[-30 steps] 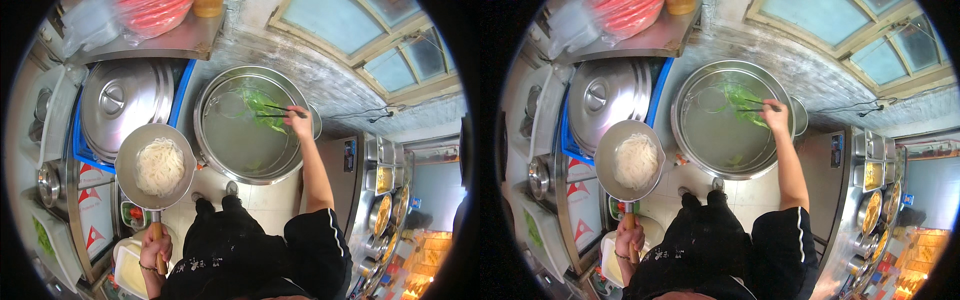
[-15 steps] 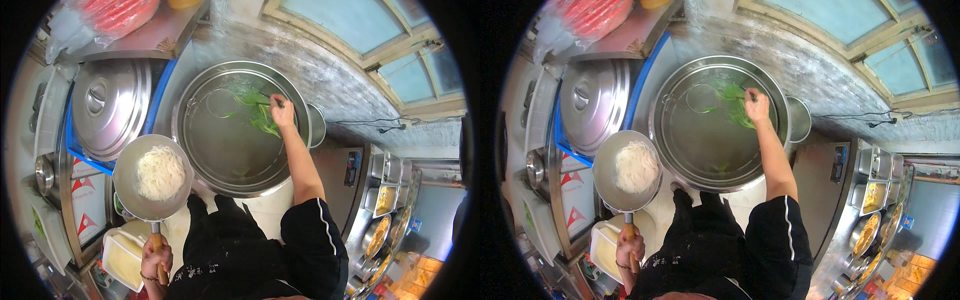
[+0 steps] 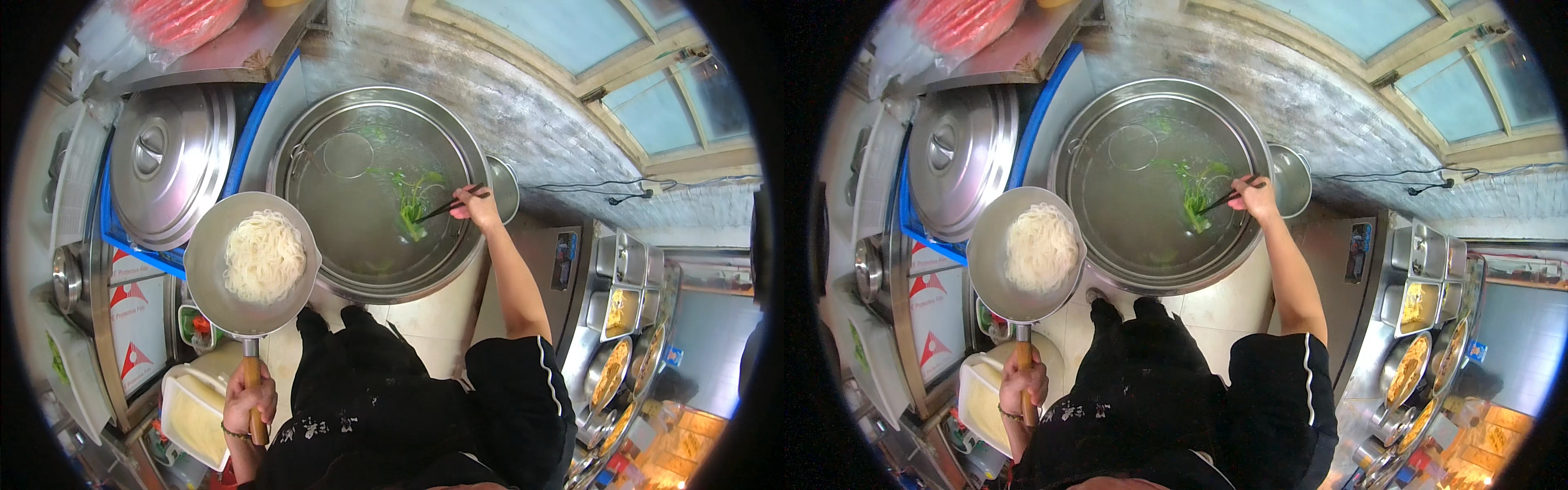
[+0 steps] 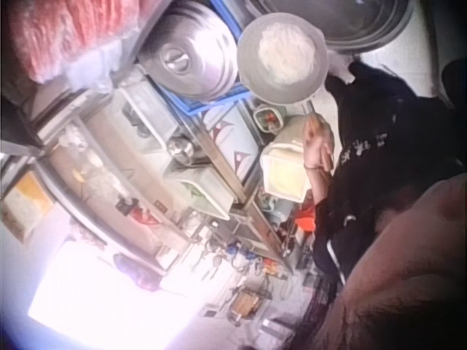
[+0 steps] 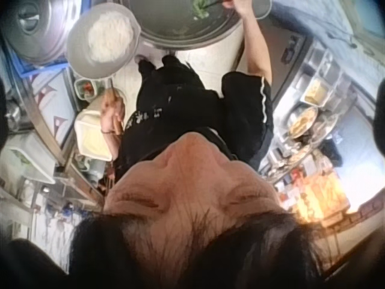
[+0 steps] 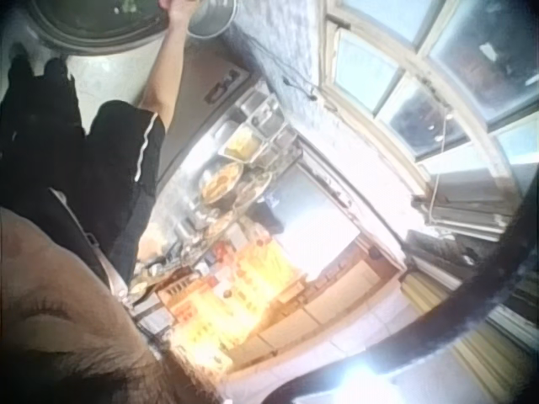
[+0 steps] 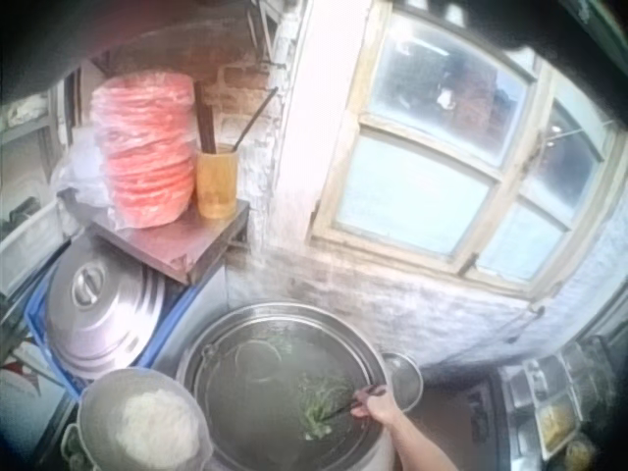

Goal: The person assembles a noodle soup dish by boiling noodles and greens, then adding various toppings from containers including fried tofu, shredded egg, and seaweed. They ladle broth into the bowl and place it on a counter in a restaurant kitchen.

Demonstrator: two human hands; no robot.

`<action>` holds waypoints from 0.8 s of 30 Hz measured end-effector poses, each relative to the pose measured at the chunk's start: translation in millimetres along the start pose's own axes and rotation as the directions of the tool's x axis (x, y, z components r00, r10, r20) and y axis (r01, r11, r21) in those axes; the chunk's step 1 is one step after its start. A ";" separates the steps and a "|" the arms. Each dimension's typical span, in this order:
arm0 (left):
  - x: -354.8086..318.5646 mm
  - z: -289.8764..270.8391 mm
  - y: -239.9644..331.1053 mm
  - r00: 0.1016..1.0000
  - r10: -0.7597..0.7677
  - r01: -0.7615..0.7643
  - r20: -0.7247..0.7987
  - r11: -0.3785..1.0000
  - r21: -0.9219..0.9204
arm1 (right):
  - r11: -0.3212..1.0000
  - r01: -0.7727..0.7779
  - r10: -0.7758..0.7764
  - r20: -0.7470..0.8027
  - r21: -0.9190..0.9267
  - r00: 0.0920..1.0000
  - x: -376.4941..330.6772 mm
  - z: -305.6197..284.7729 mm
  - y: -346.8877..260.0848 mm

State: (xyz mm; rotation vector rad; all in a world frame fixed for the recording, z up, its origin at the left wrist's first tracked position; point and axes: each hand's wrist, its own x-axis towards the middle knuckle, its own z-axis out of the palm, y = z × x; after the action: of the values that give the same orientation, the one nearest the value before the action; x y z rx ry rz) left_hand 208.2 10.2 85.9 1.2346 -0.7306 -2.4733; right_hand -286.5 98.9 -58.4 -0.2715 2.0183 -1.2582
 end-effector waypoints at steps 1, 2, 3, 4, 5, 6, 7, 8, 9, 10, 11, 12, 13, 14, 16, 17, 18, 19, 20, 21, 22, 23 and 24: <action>0.0 -0.3 0.0 1.000 -0.005 0.005 -0.002 1.000 0.011 | 1.000 -0.020 0.019 0.030 0.011 0.999 -9.7 -1.5 0.8; -0.3 -0.6 0.4 1.000 -0.009 0.009 -0.005 1.000 0.022 | 0.999 -0.039 0.038 0.061 0.021 0.997 -19.1 -2.9 -0.7; -0.2 -1.1 2.0 1.000 -0.012 0.012 -0.002 0.999 0.031 | 0.998 -0.035 0.034 0.030 0.054 0.999 -29.7 -3.7 -9.0; -0.1 -1.4 2.5 1.000 -0.014 0.014 -0.002 0.999 0.040 | 0.999 0.012 -0.012 0.003 0.041 1.000 -33.2 -9.0 -9.7; -0.5 -2.1 2.5 1.000 -0.016 0.016 -0.002 0.999 0.047 | 0.999 0.032 -0.031 -0.037 0.042 0.999 -37.0 -15.1 -15.7; -0.3 -3.4 1.8 1.000 -0.009 0.009 0.013 0.999 0.034 | 0.998 0.053 -0.049 -0.079 0.044 0.996 -40.8 -21.3 -23.9; 0.1 -6.0 0.1 1.000 -0.001 0.001 0.027 1.000 0.020 | 0.995 0.101 -0.098 -0.109 0.025 0.989 -39.5 -26.4 -26.1; -0.2 -7.6 -1.3 0.999 0.008 -0.009 0.039 1.000 0.004 | 0.992 0.124 -0.122 -0.143 0.011 0.982 -37.0 -26.9 -28.3; 0.5 -6.6 1.2 0.999 -0.002 0.002 0.039 1.000 0.003 | 0.987 0.162 -0.160 -0.163 -0.001 0.974 -32.4 -23.9 -23.8; 1.5 -4.6 3.7 0.999 -0.009 0.009 0.038 1.000 0.001 | 0.980 0.201 -0.200 -0.181 -0.013 0.963 -25.2 -18.2 -13.9; 1.9 -3.1 5.4 0.999 -0.017 0.017 0.037 1.000 0.000 | 0.932 0.261 -0.304 -0.148 -0.251 0.941 -18.5 -13.1 -2.2; 1.0 -1.9 5.9 0.999 -0.023 0.023 0.033 1.000 0.007 | 0.826 0.310 -0.393 -0.086 -0.471 0.916 -11.7 -6.2 10.7; -0.5 -1.5 6.1 0.999 -0.028 0.028 0.025 1.000 0.014 | 0.799 0.255 -0.330 -0.042 -0.545 0.943 -16.5 9.7 7.2; -1.9 -1.6 6.7 0.999 -0.033 0.033 0.017 0.999 0.021 | 0.782 0.210 -0.277 -0.024 -0.587 0.961 -28.2 20.1 3.2; -5.5 -4.7 5.9 0.999 -0.033 0.033 0.024 0.999 0.011 | 0.947 0.091 -0.086 0.031 -0.308 0.996 -29.4 33.2 21.9; -6.9 -6.0 5.9 0.999 -0.034 0.034 0.028 0.999 0.007 | 0.976 0.075 -0.061 0.076 -0.204 0.995 -29.8 31.8 26.2; -9.1 -8.3 4.1 0.999 -0.032 0.032 0.014 0.999 0.008 | 0.993 0.049 -0.035 0.132 -0.106 0.991 -37.3 34.1 19.6; -9.2 -9.2 4.3 1.000 -0.029 0.029 0.002 1.000 0.012 | 1.000 0.017 -0.016 0.186 -0.006 0.982 -45.1 35.3 11.3; -9.5 -9.8 4.5 1.000 -0.025 0.026 -0.010 1.000 0.017 | 0.999 0.029 -0.033 0.159 0.028 0.987 -53.2 34.1 3.8; -9.9 -9.8 4.3 1.000 -0.014 0.014 -0.012 1.000 -0.001 | 0.999 0.021 -0.024 0.101 0.033 0.995 -55.6 29.9 -0.8; -10.8 -12.1 4.7 1.000 -0.012 0.012 -0.015 1.000 -0.006 | 0.999 0.012 -0.014 0.044 0.041 0.999 -57.4 25.8 -5.3; -11.7 -14.9 4.2 1.000 -0.010 0.010 -0.019 1.000 -0.011 | 0.999 0.022 -0.023 0.021 0.029 1.000 -61.1 24.6 -12.5; -10.9 -16.5 4.8 1.000 -0.009 0.008 -0.015 1.000 -0.012 | 0.997 -0.011 0.008 0.047 0.070 0.999 -61.0 25.2 -12.9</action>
State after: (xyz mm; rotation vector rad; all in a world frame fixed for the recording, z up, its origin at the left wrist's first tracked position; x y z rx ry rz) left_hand 228.2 6.1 87.4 1.2532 -0.7069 -2.4689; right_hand -228.6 107.0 -25.2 -0.2551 1.9295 -1.3023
